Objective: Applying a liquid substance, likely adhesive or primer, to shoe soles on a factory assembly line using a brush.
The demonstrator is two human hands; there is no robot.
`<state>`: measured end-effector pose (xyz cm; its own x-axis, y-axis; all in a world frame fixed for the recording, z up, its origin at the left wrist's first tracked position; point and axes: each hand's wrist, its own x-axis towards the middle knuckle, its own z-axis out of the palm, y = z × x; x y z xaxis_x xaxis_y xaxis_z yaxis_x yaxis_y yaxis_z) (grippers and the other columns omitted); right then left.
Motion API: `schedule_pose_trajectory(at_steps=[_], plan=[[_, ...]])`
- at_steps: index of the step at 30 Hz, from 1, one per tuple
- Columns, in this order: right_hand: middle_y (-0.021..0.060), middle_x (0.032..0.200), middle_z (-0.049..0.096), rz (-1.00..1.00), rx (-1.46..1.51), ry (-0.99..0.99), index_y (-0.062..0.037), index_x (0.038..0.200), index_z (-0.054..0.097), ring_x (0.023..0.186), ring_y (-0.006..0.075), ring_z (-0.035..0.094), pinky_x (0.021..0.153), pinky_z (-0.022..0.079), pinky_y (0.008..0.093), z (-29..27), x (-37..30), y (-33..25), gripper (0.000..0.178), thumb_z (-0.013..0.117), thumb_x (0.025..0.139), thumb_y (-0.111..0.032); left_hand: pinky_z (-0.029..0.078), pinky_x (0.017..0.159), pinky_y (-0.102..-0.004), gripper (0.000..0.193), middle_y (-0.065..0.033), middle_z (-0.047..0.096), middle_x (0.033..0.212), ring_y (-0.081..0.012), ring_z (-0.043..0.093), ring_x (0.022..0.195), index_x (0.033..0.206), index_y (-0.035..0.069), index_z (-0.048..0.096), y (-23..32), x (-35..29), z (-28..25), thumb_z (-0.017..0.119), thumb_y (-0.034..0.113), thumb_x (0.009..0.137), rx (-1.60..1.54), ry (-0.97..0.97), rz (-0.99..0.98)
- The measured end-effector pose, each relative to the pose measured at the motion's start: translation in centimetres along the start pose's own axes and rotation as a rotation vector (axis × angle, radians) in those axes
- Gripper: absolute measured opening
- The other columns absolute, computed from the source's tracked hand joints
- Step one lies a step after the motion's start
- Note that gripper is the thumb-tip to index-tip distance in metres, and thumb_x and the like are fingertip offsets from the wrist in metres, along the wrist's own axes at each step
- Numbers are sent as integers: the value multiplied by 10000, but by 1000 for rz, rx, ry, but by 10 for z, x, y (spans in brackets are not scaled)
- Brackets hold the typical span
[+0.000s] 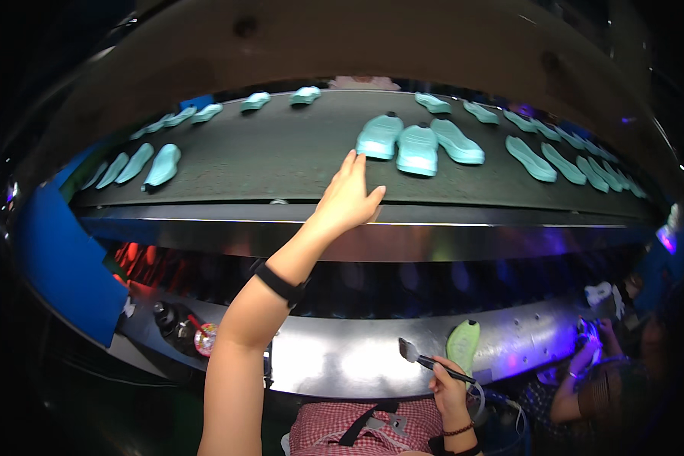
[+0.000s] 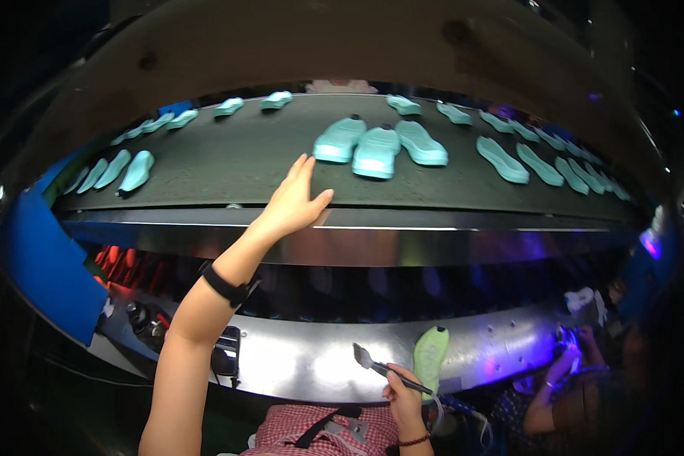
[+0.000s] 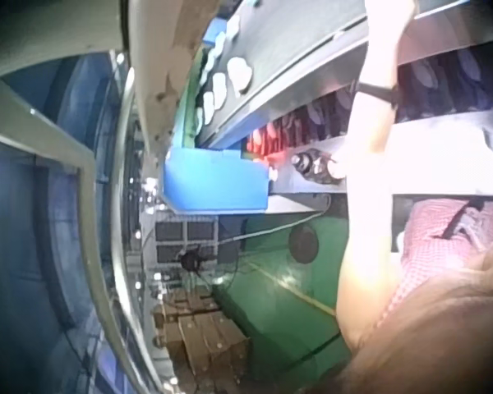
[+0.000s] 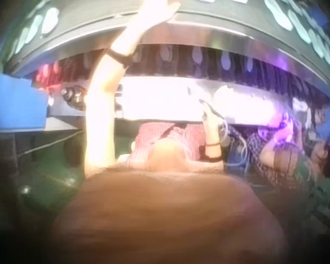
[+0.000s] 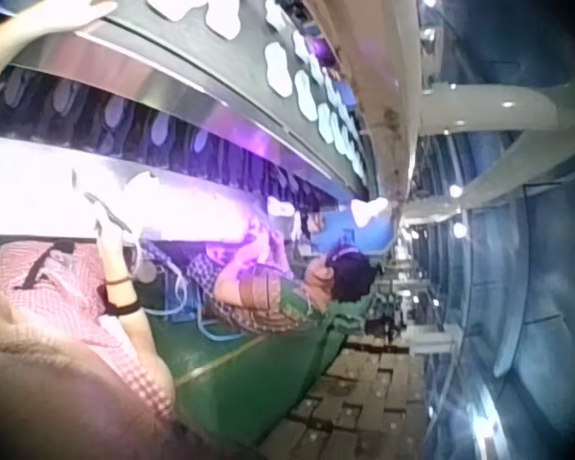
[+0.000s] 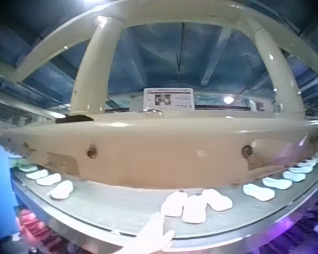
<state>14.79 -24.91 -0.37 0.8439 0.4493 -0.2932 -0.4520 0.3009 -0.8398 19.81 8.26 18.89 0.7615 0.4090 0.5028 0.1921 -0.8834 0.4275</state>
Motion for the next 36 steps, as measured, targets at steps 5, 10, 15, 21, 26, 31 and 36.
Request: schedule_pose_trajectory(at_steps=[5,10,15,21,26,31,36], plan=[[58,687,574,39,12,-13,56,1030,551,516,100,523,457,374,179,-6,2,7,269,599,798,-73,260,988,-486,721,-155,64,1435,-393,256,1243,1367,75,165,25,43,31,513,366,806,242,-111,-143],[47,691,573,92,20,-9,44,1035,553,523,101,522,472,381,184,-21,0,10,265,597,802,-75,209,1008,-503,621,-97,105,1436,-331,254,1258,1344,178,246,25,56,33,475,414,817,384,-125,-303],[90,819,595,71,115,-22,50,1040,543,640,125,557,549,429,207,-32,-6,-2,253,573,812,-57,364,818,-414,362,-63,585,1005,-237,468,1015,1040,62,544,11,49,21,584,264,742,657,114,-14],[132,940,601,-87,169,18,51,1028,540,746,141,574,664,468,224,-52,-1,-6,238,564,796,2,339,824,-338,116,-102,513,876,-220,451,886,715,31,531,16,-63,-6,587,128,746,-227,761,220],[153,987,599,-115,169,-7,24,966,564,805,155,571,709,458,245,-47,9,-9,206,580,762,34,323,964,-377,504,-165,393,1211,-240,442,1102,1212,-28,349,0,-146,-5,472,177,769,-1555,117,-283],[160,955,610,-244,242,-74,-5,949,583,878,218,584,813,448,312,-43,18,-12,216,562,741,52,339,961,-485,683,-199,448,1199,-350,475,1084,1288,1,295,-10,-224,17,498,397,769,-2260,-558,-383],[170,995,600,-196,244,-226,42,962,585,932,230,578,898,411,335,-18,12,-23,225,558,742,78,278,987,-519,890,-215,383,1272,-384,384,1168,1337,38,237,-20,-279,113,405,675,738,-2198,-766,-712]])
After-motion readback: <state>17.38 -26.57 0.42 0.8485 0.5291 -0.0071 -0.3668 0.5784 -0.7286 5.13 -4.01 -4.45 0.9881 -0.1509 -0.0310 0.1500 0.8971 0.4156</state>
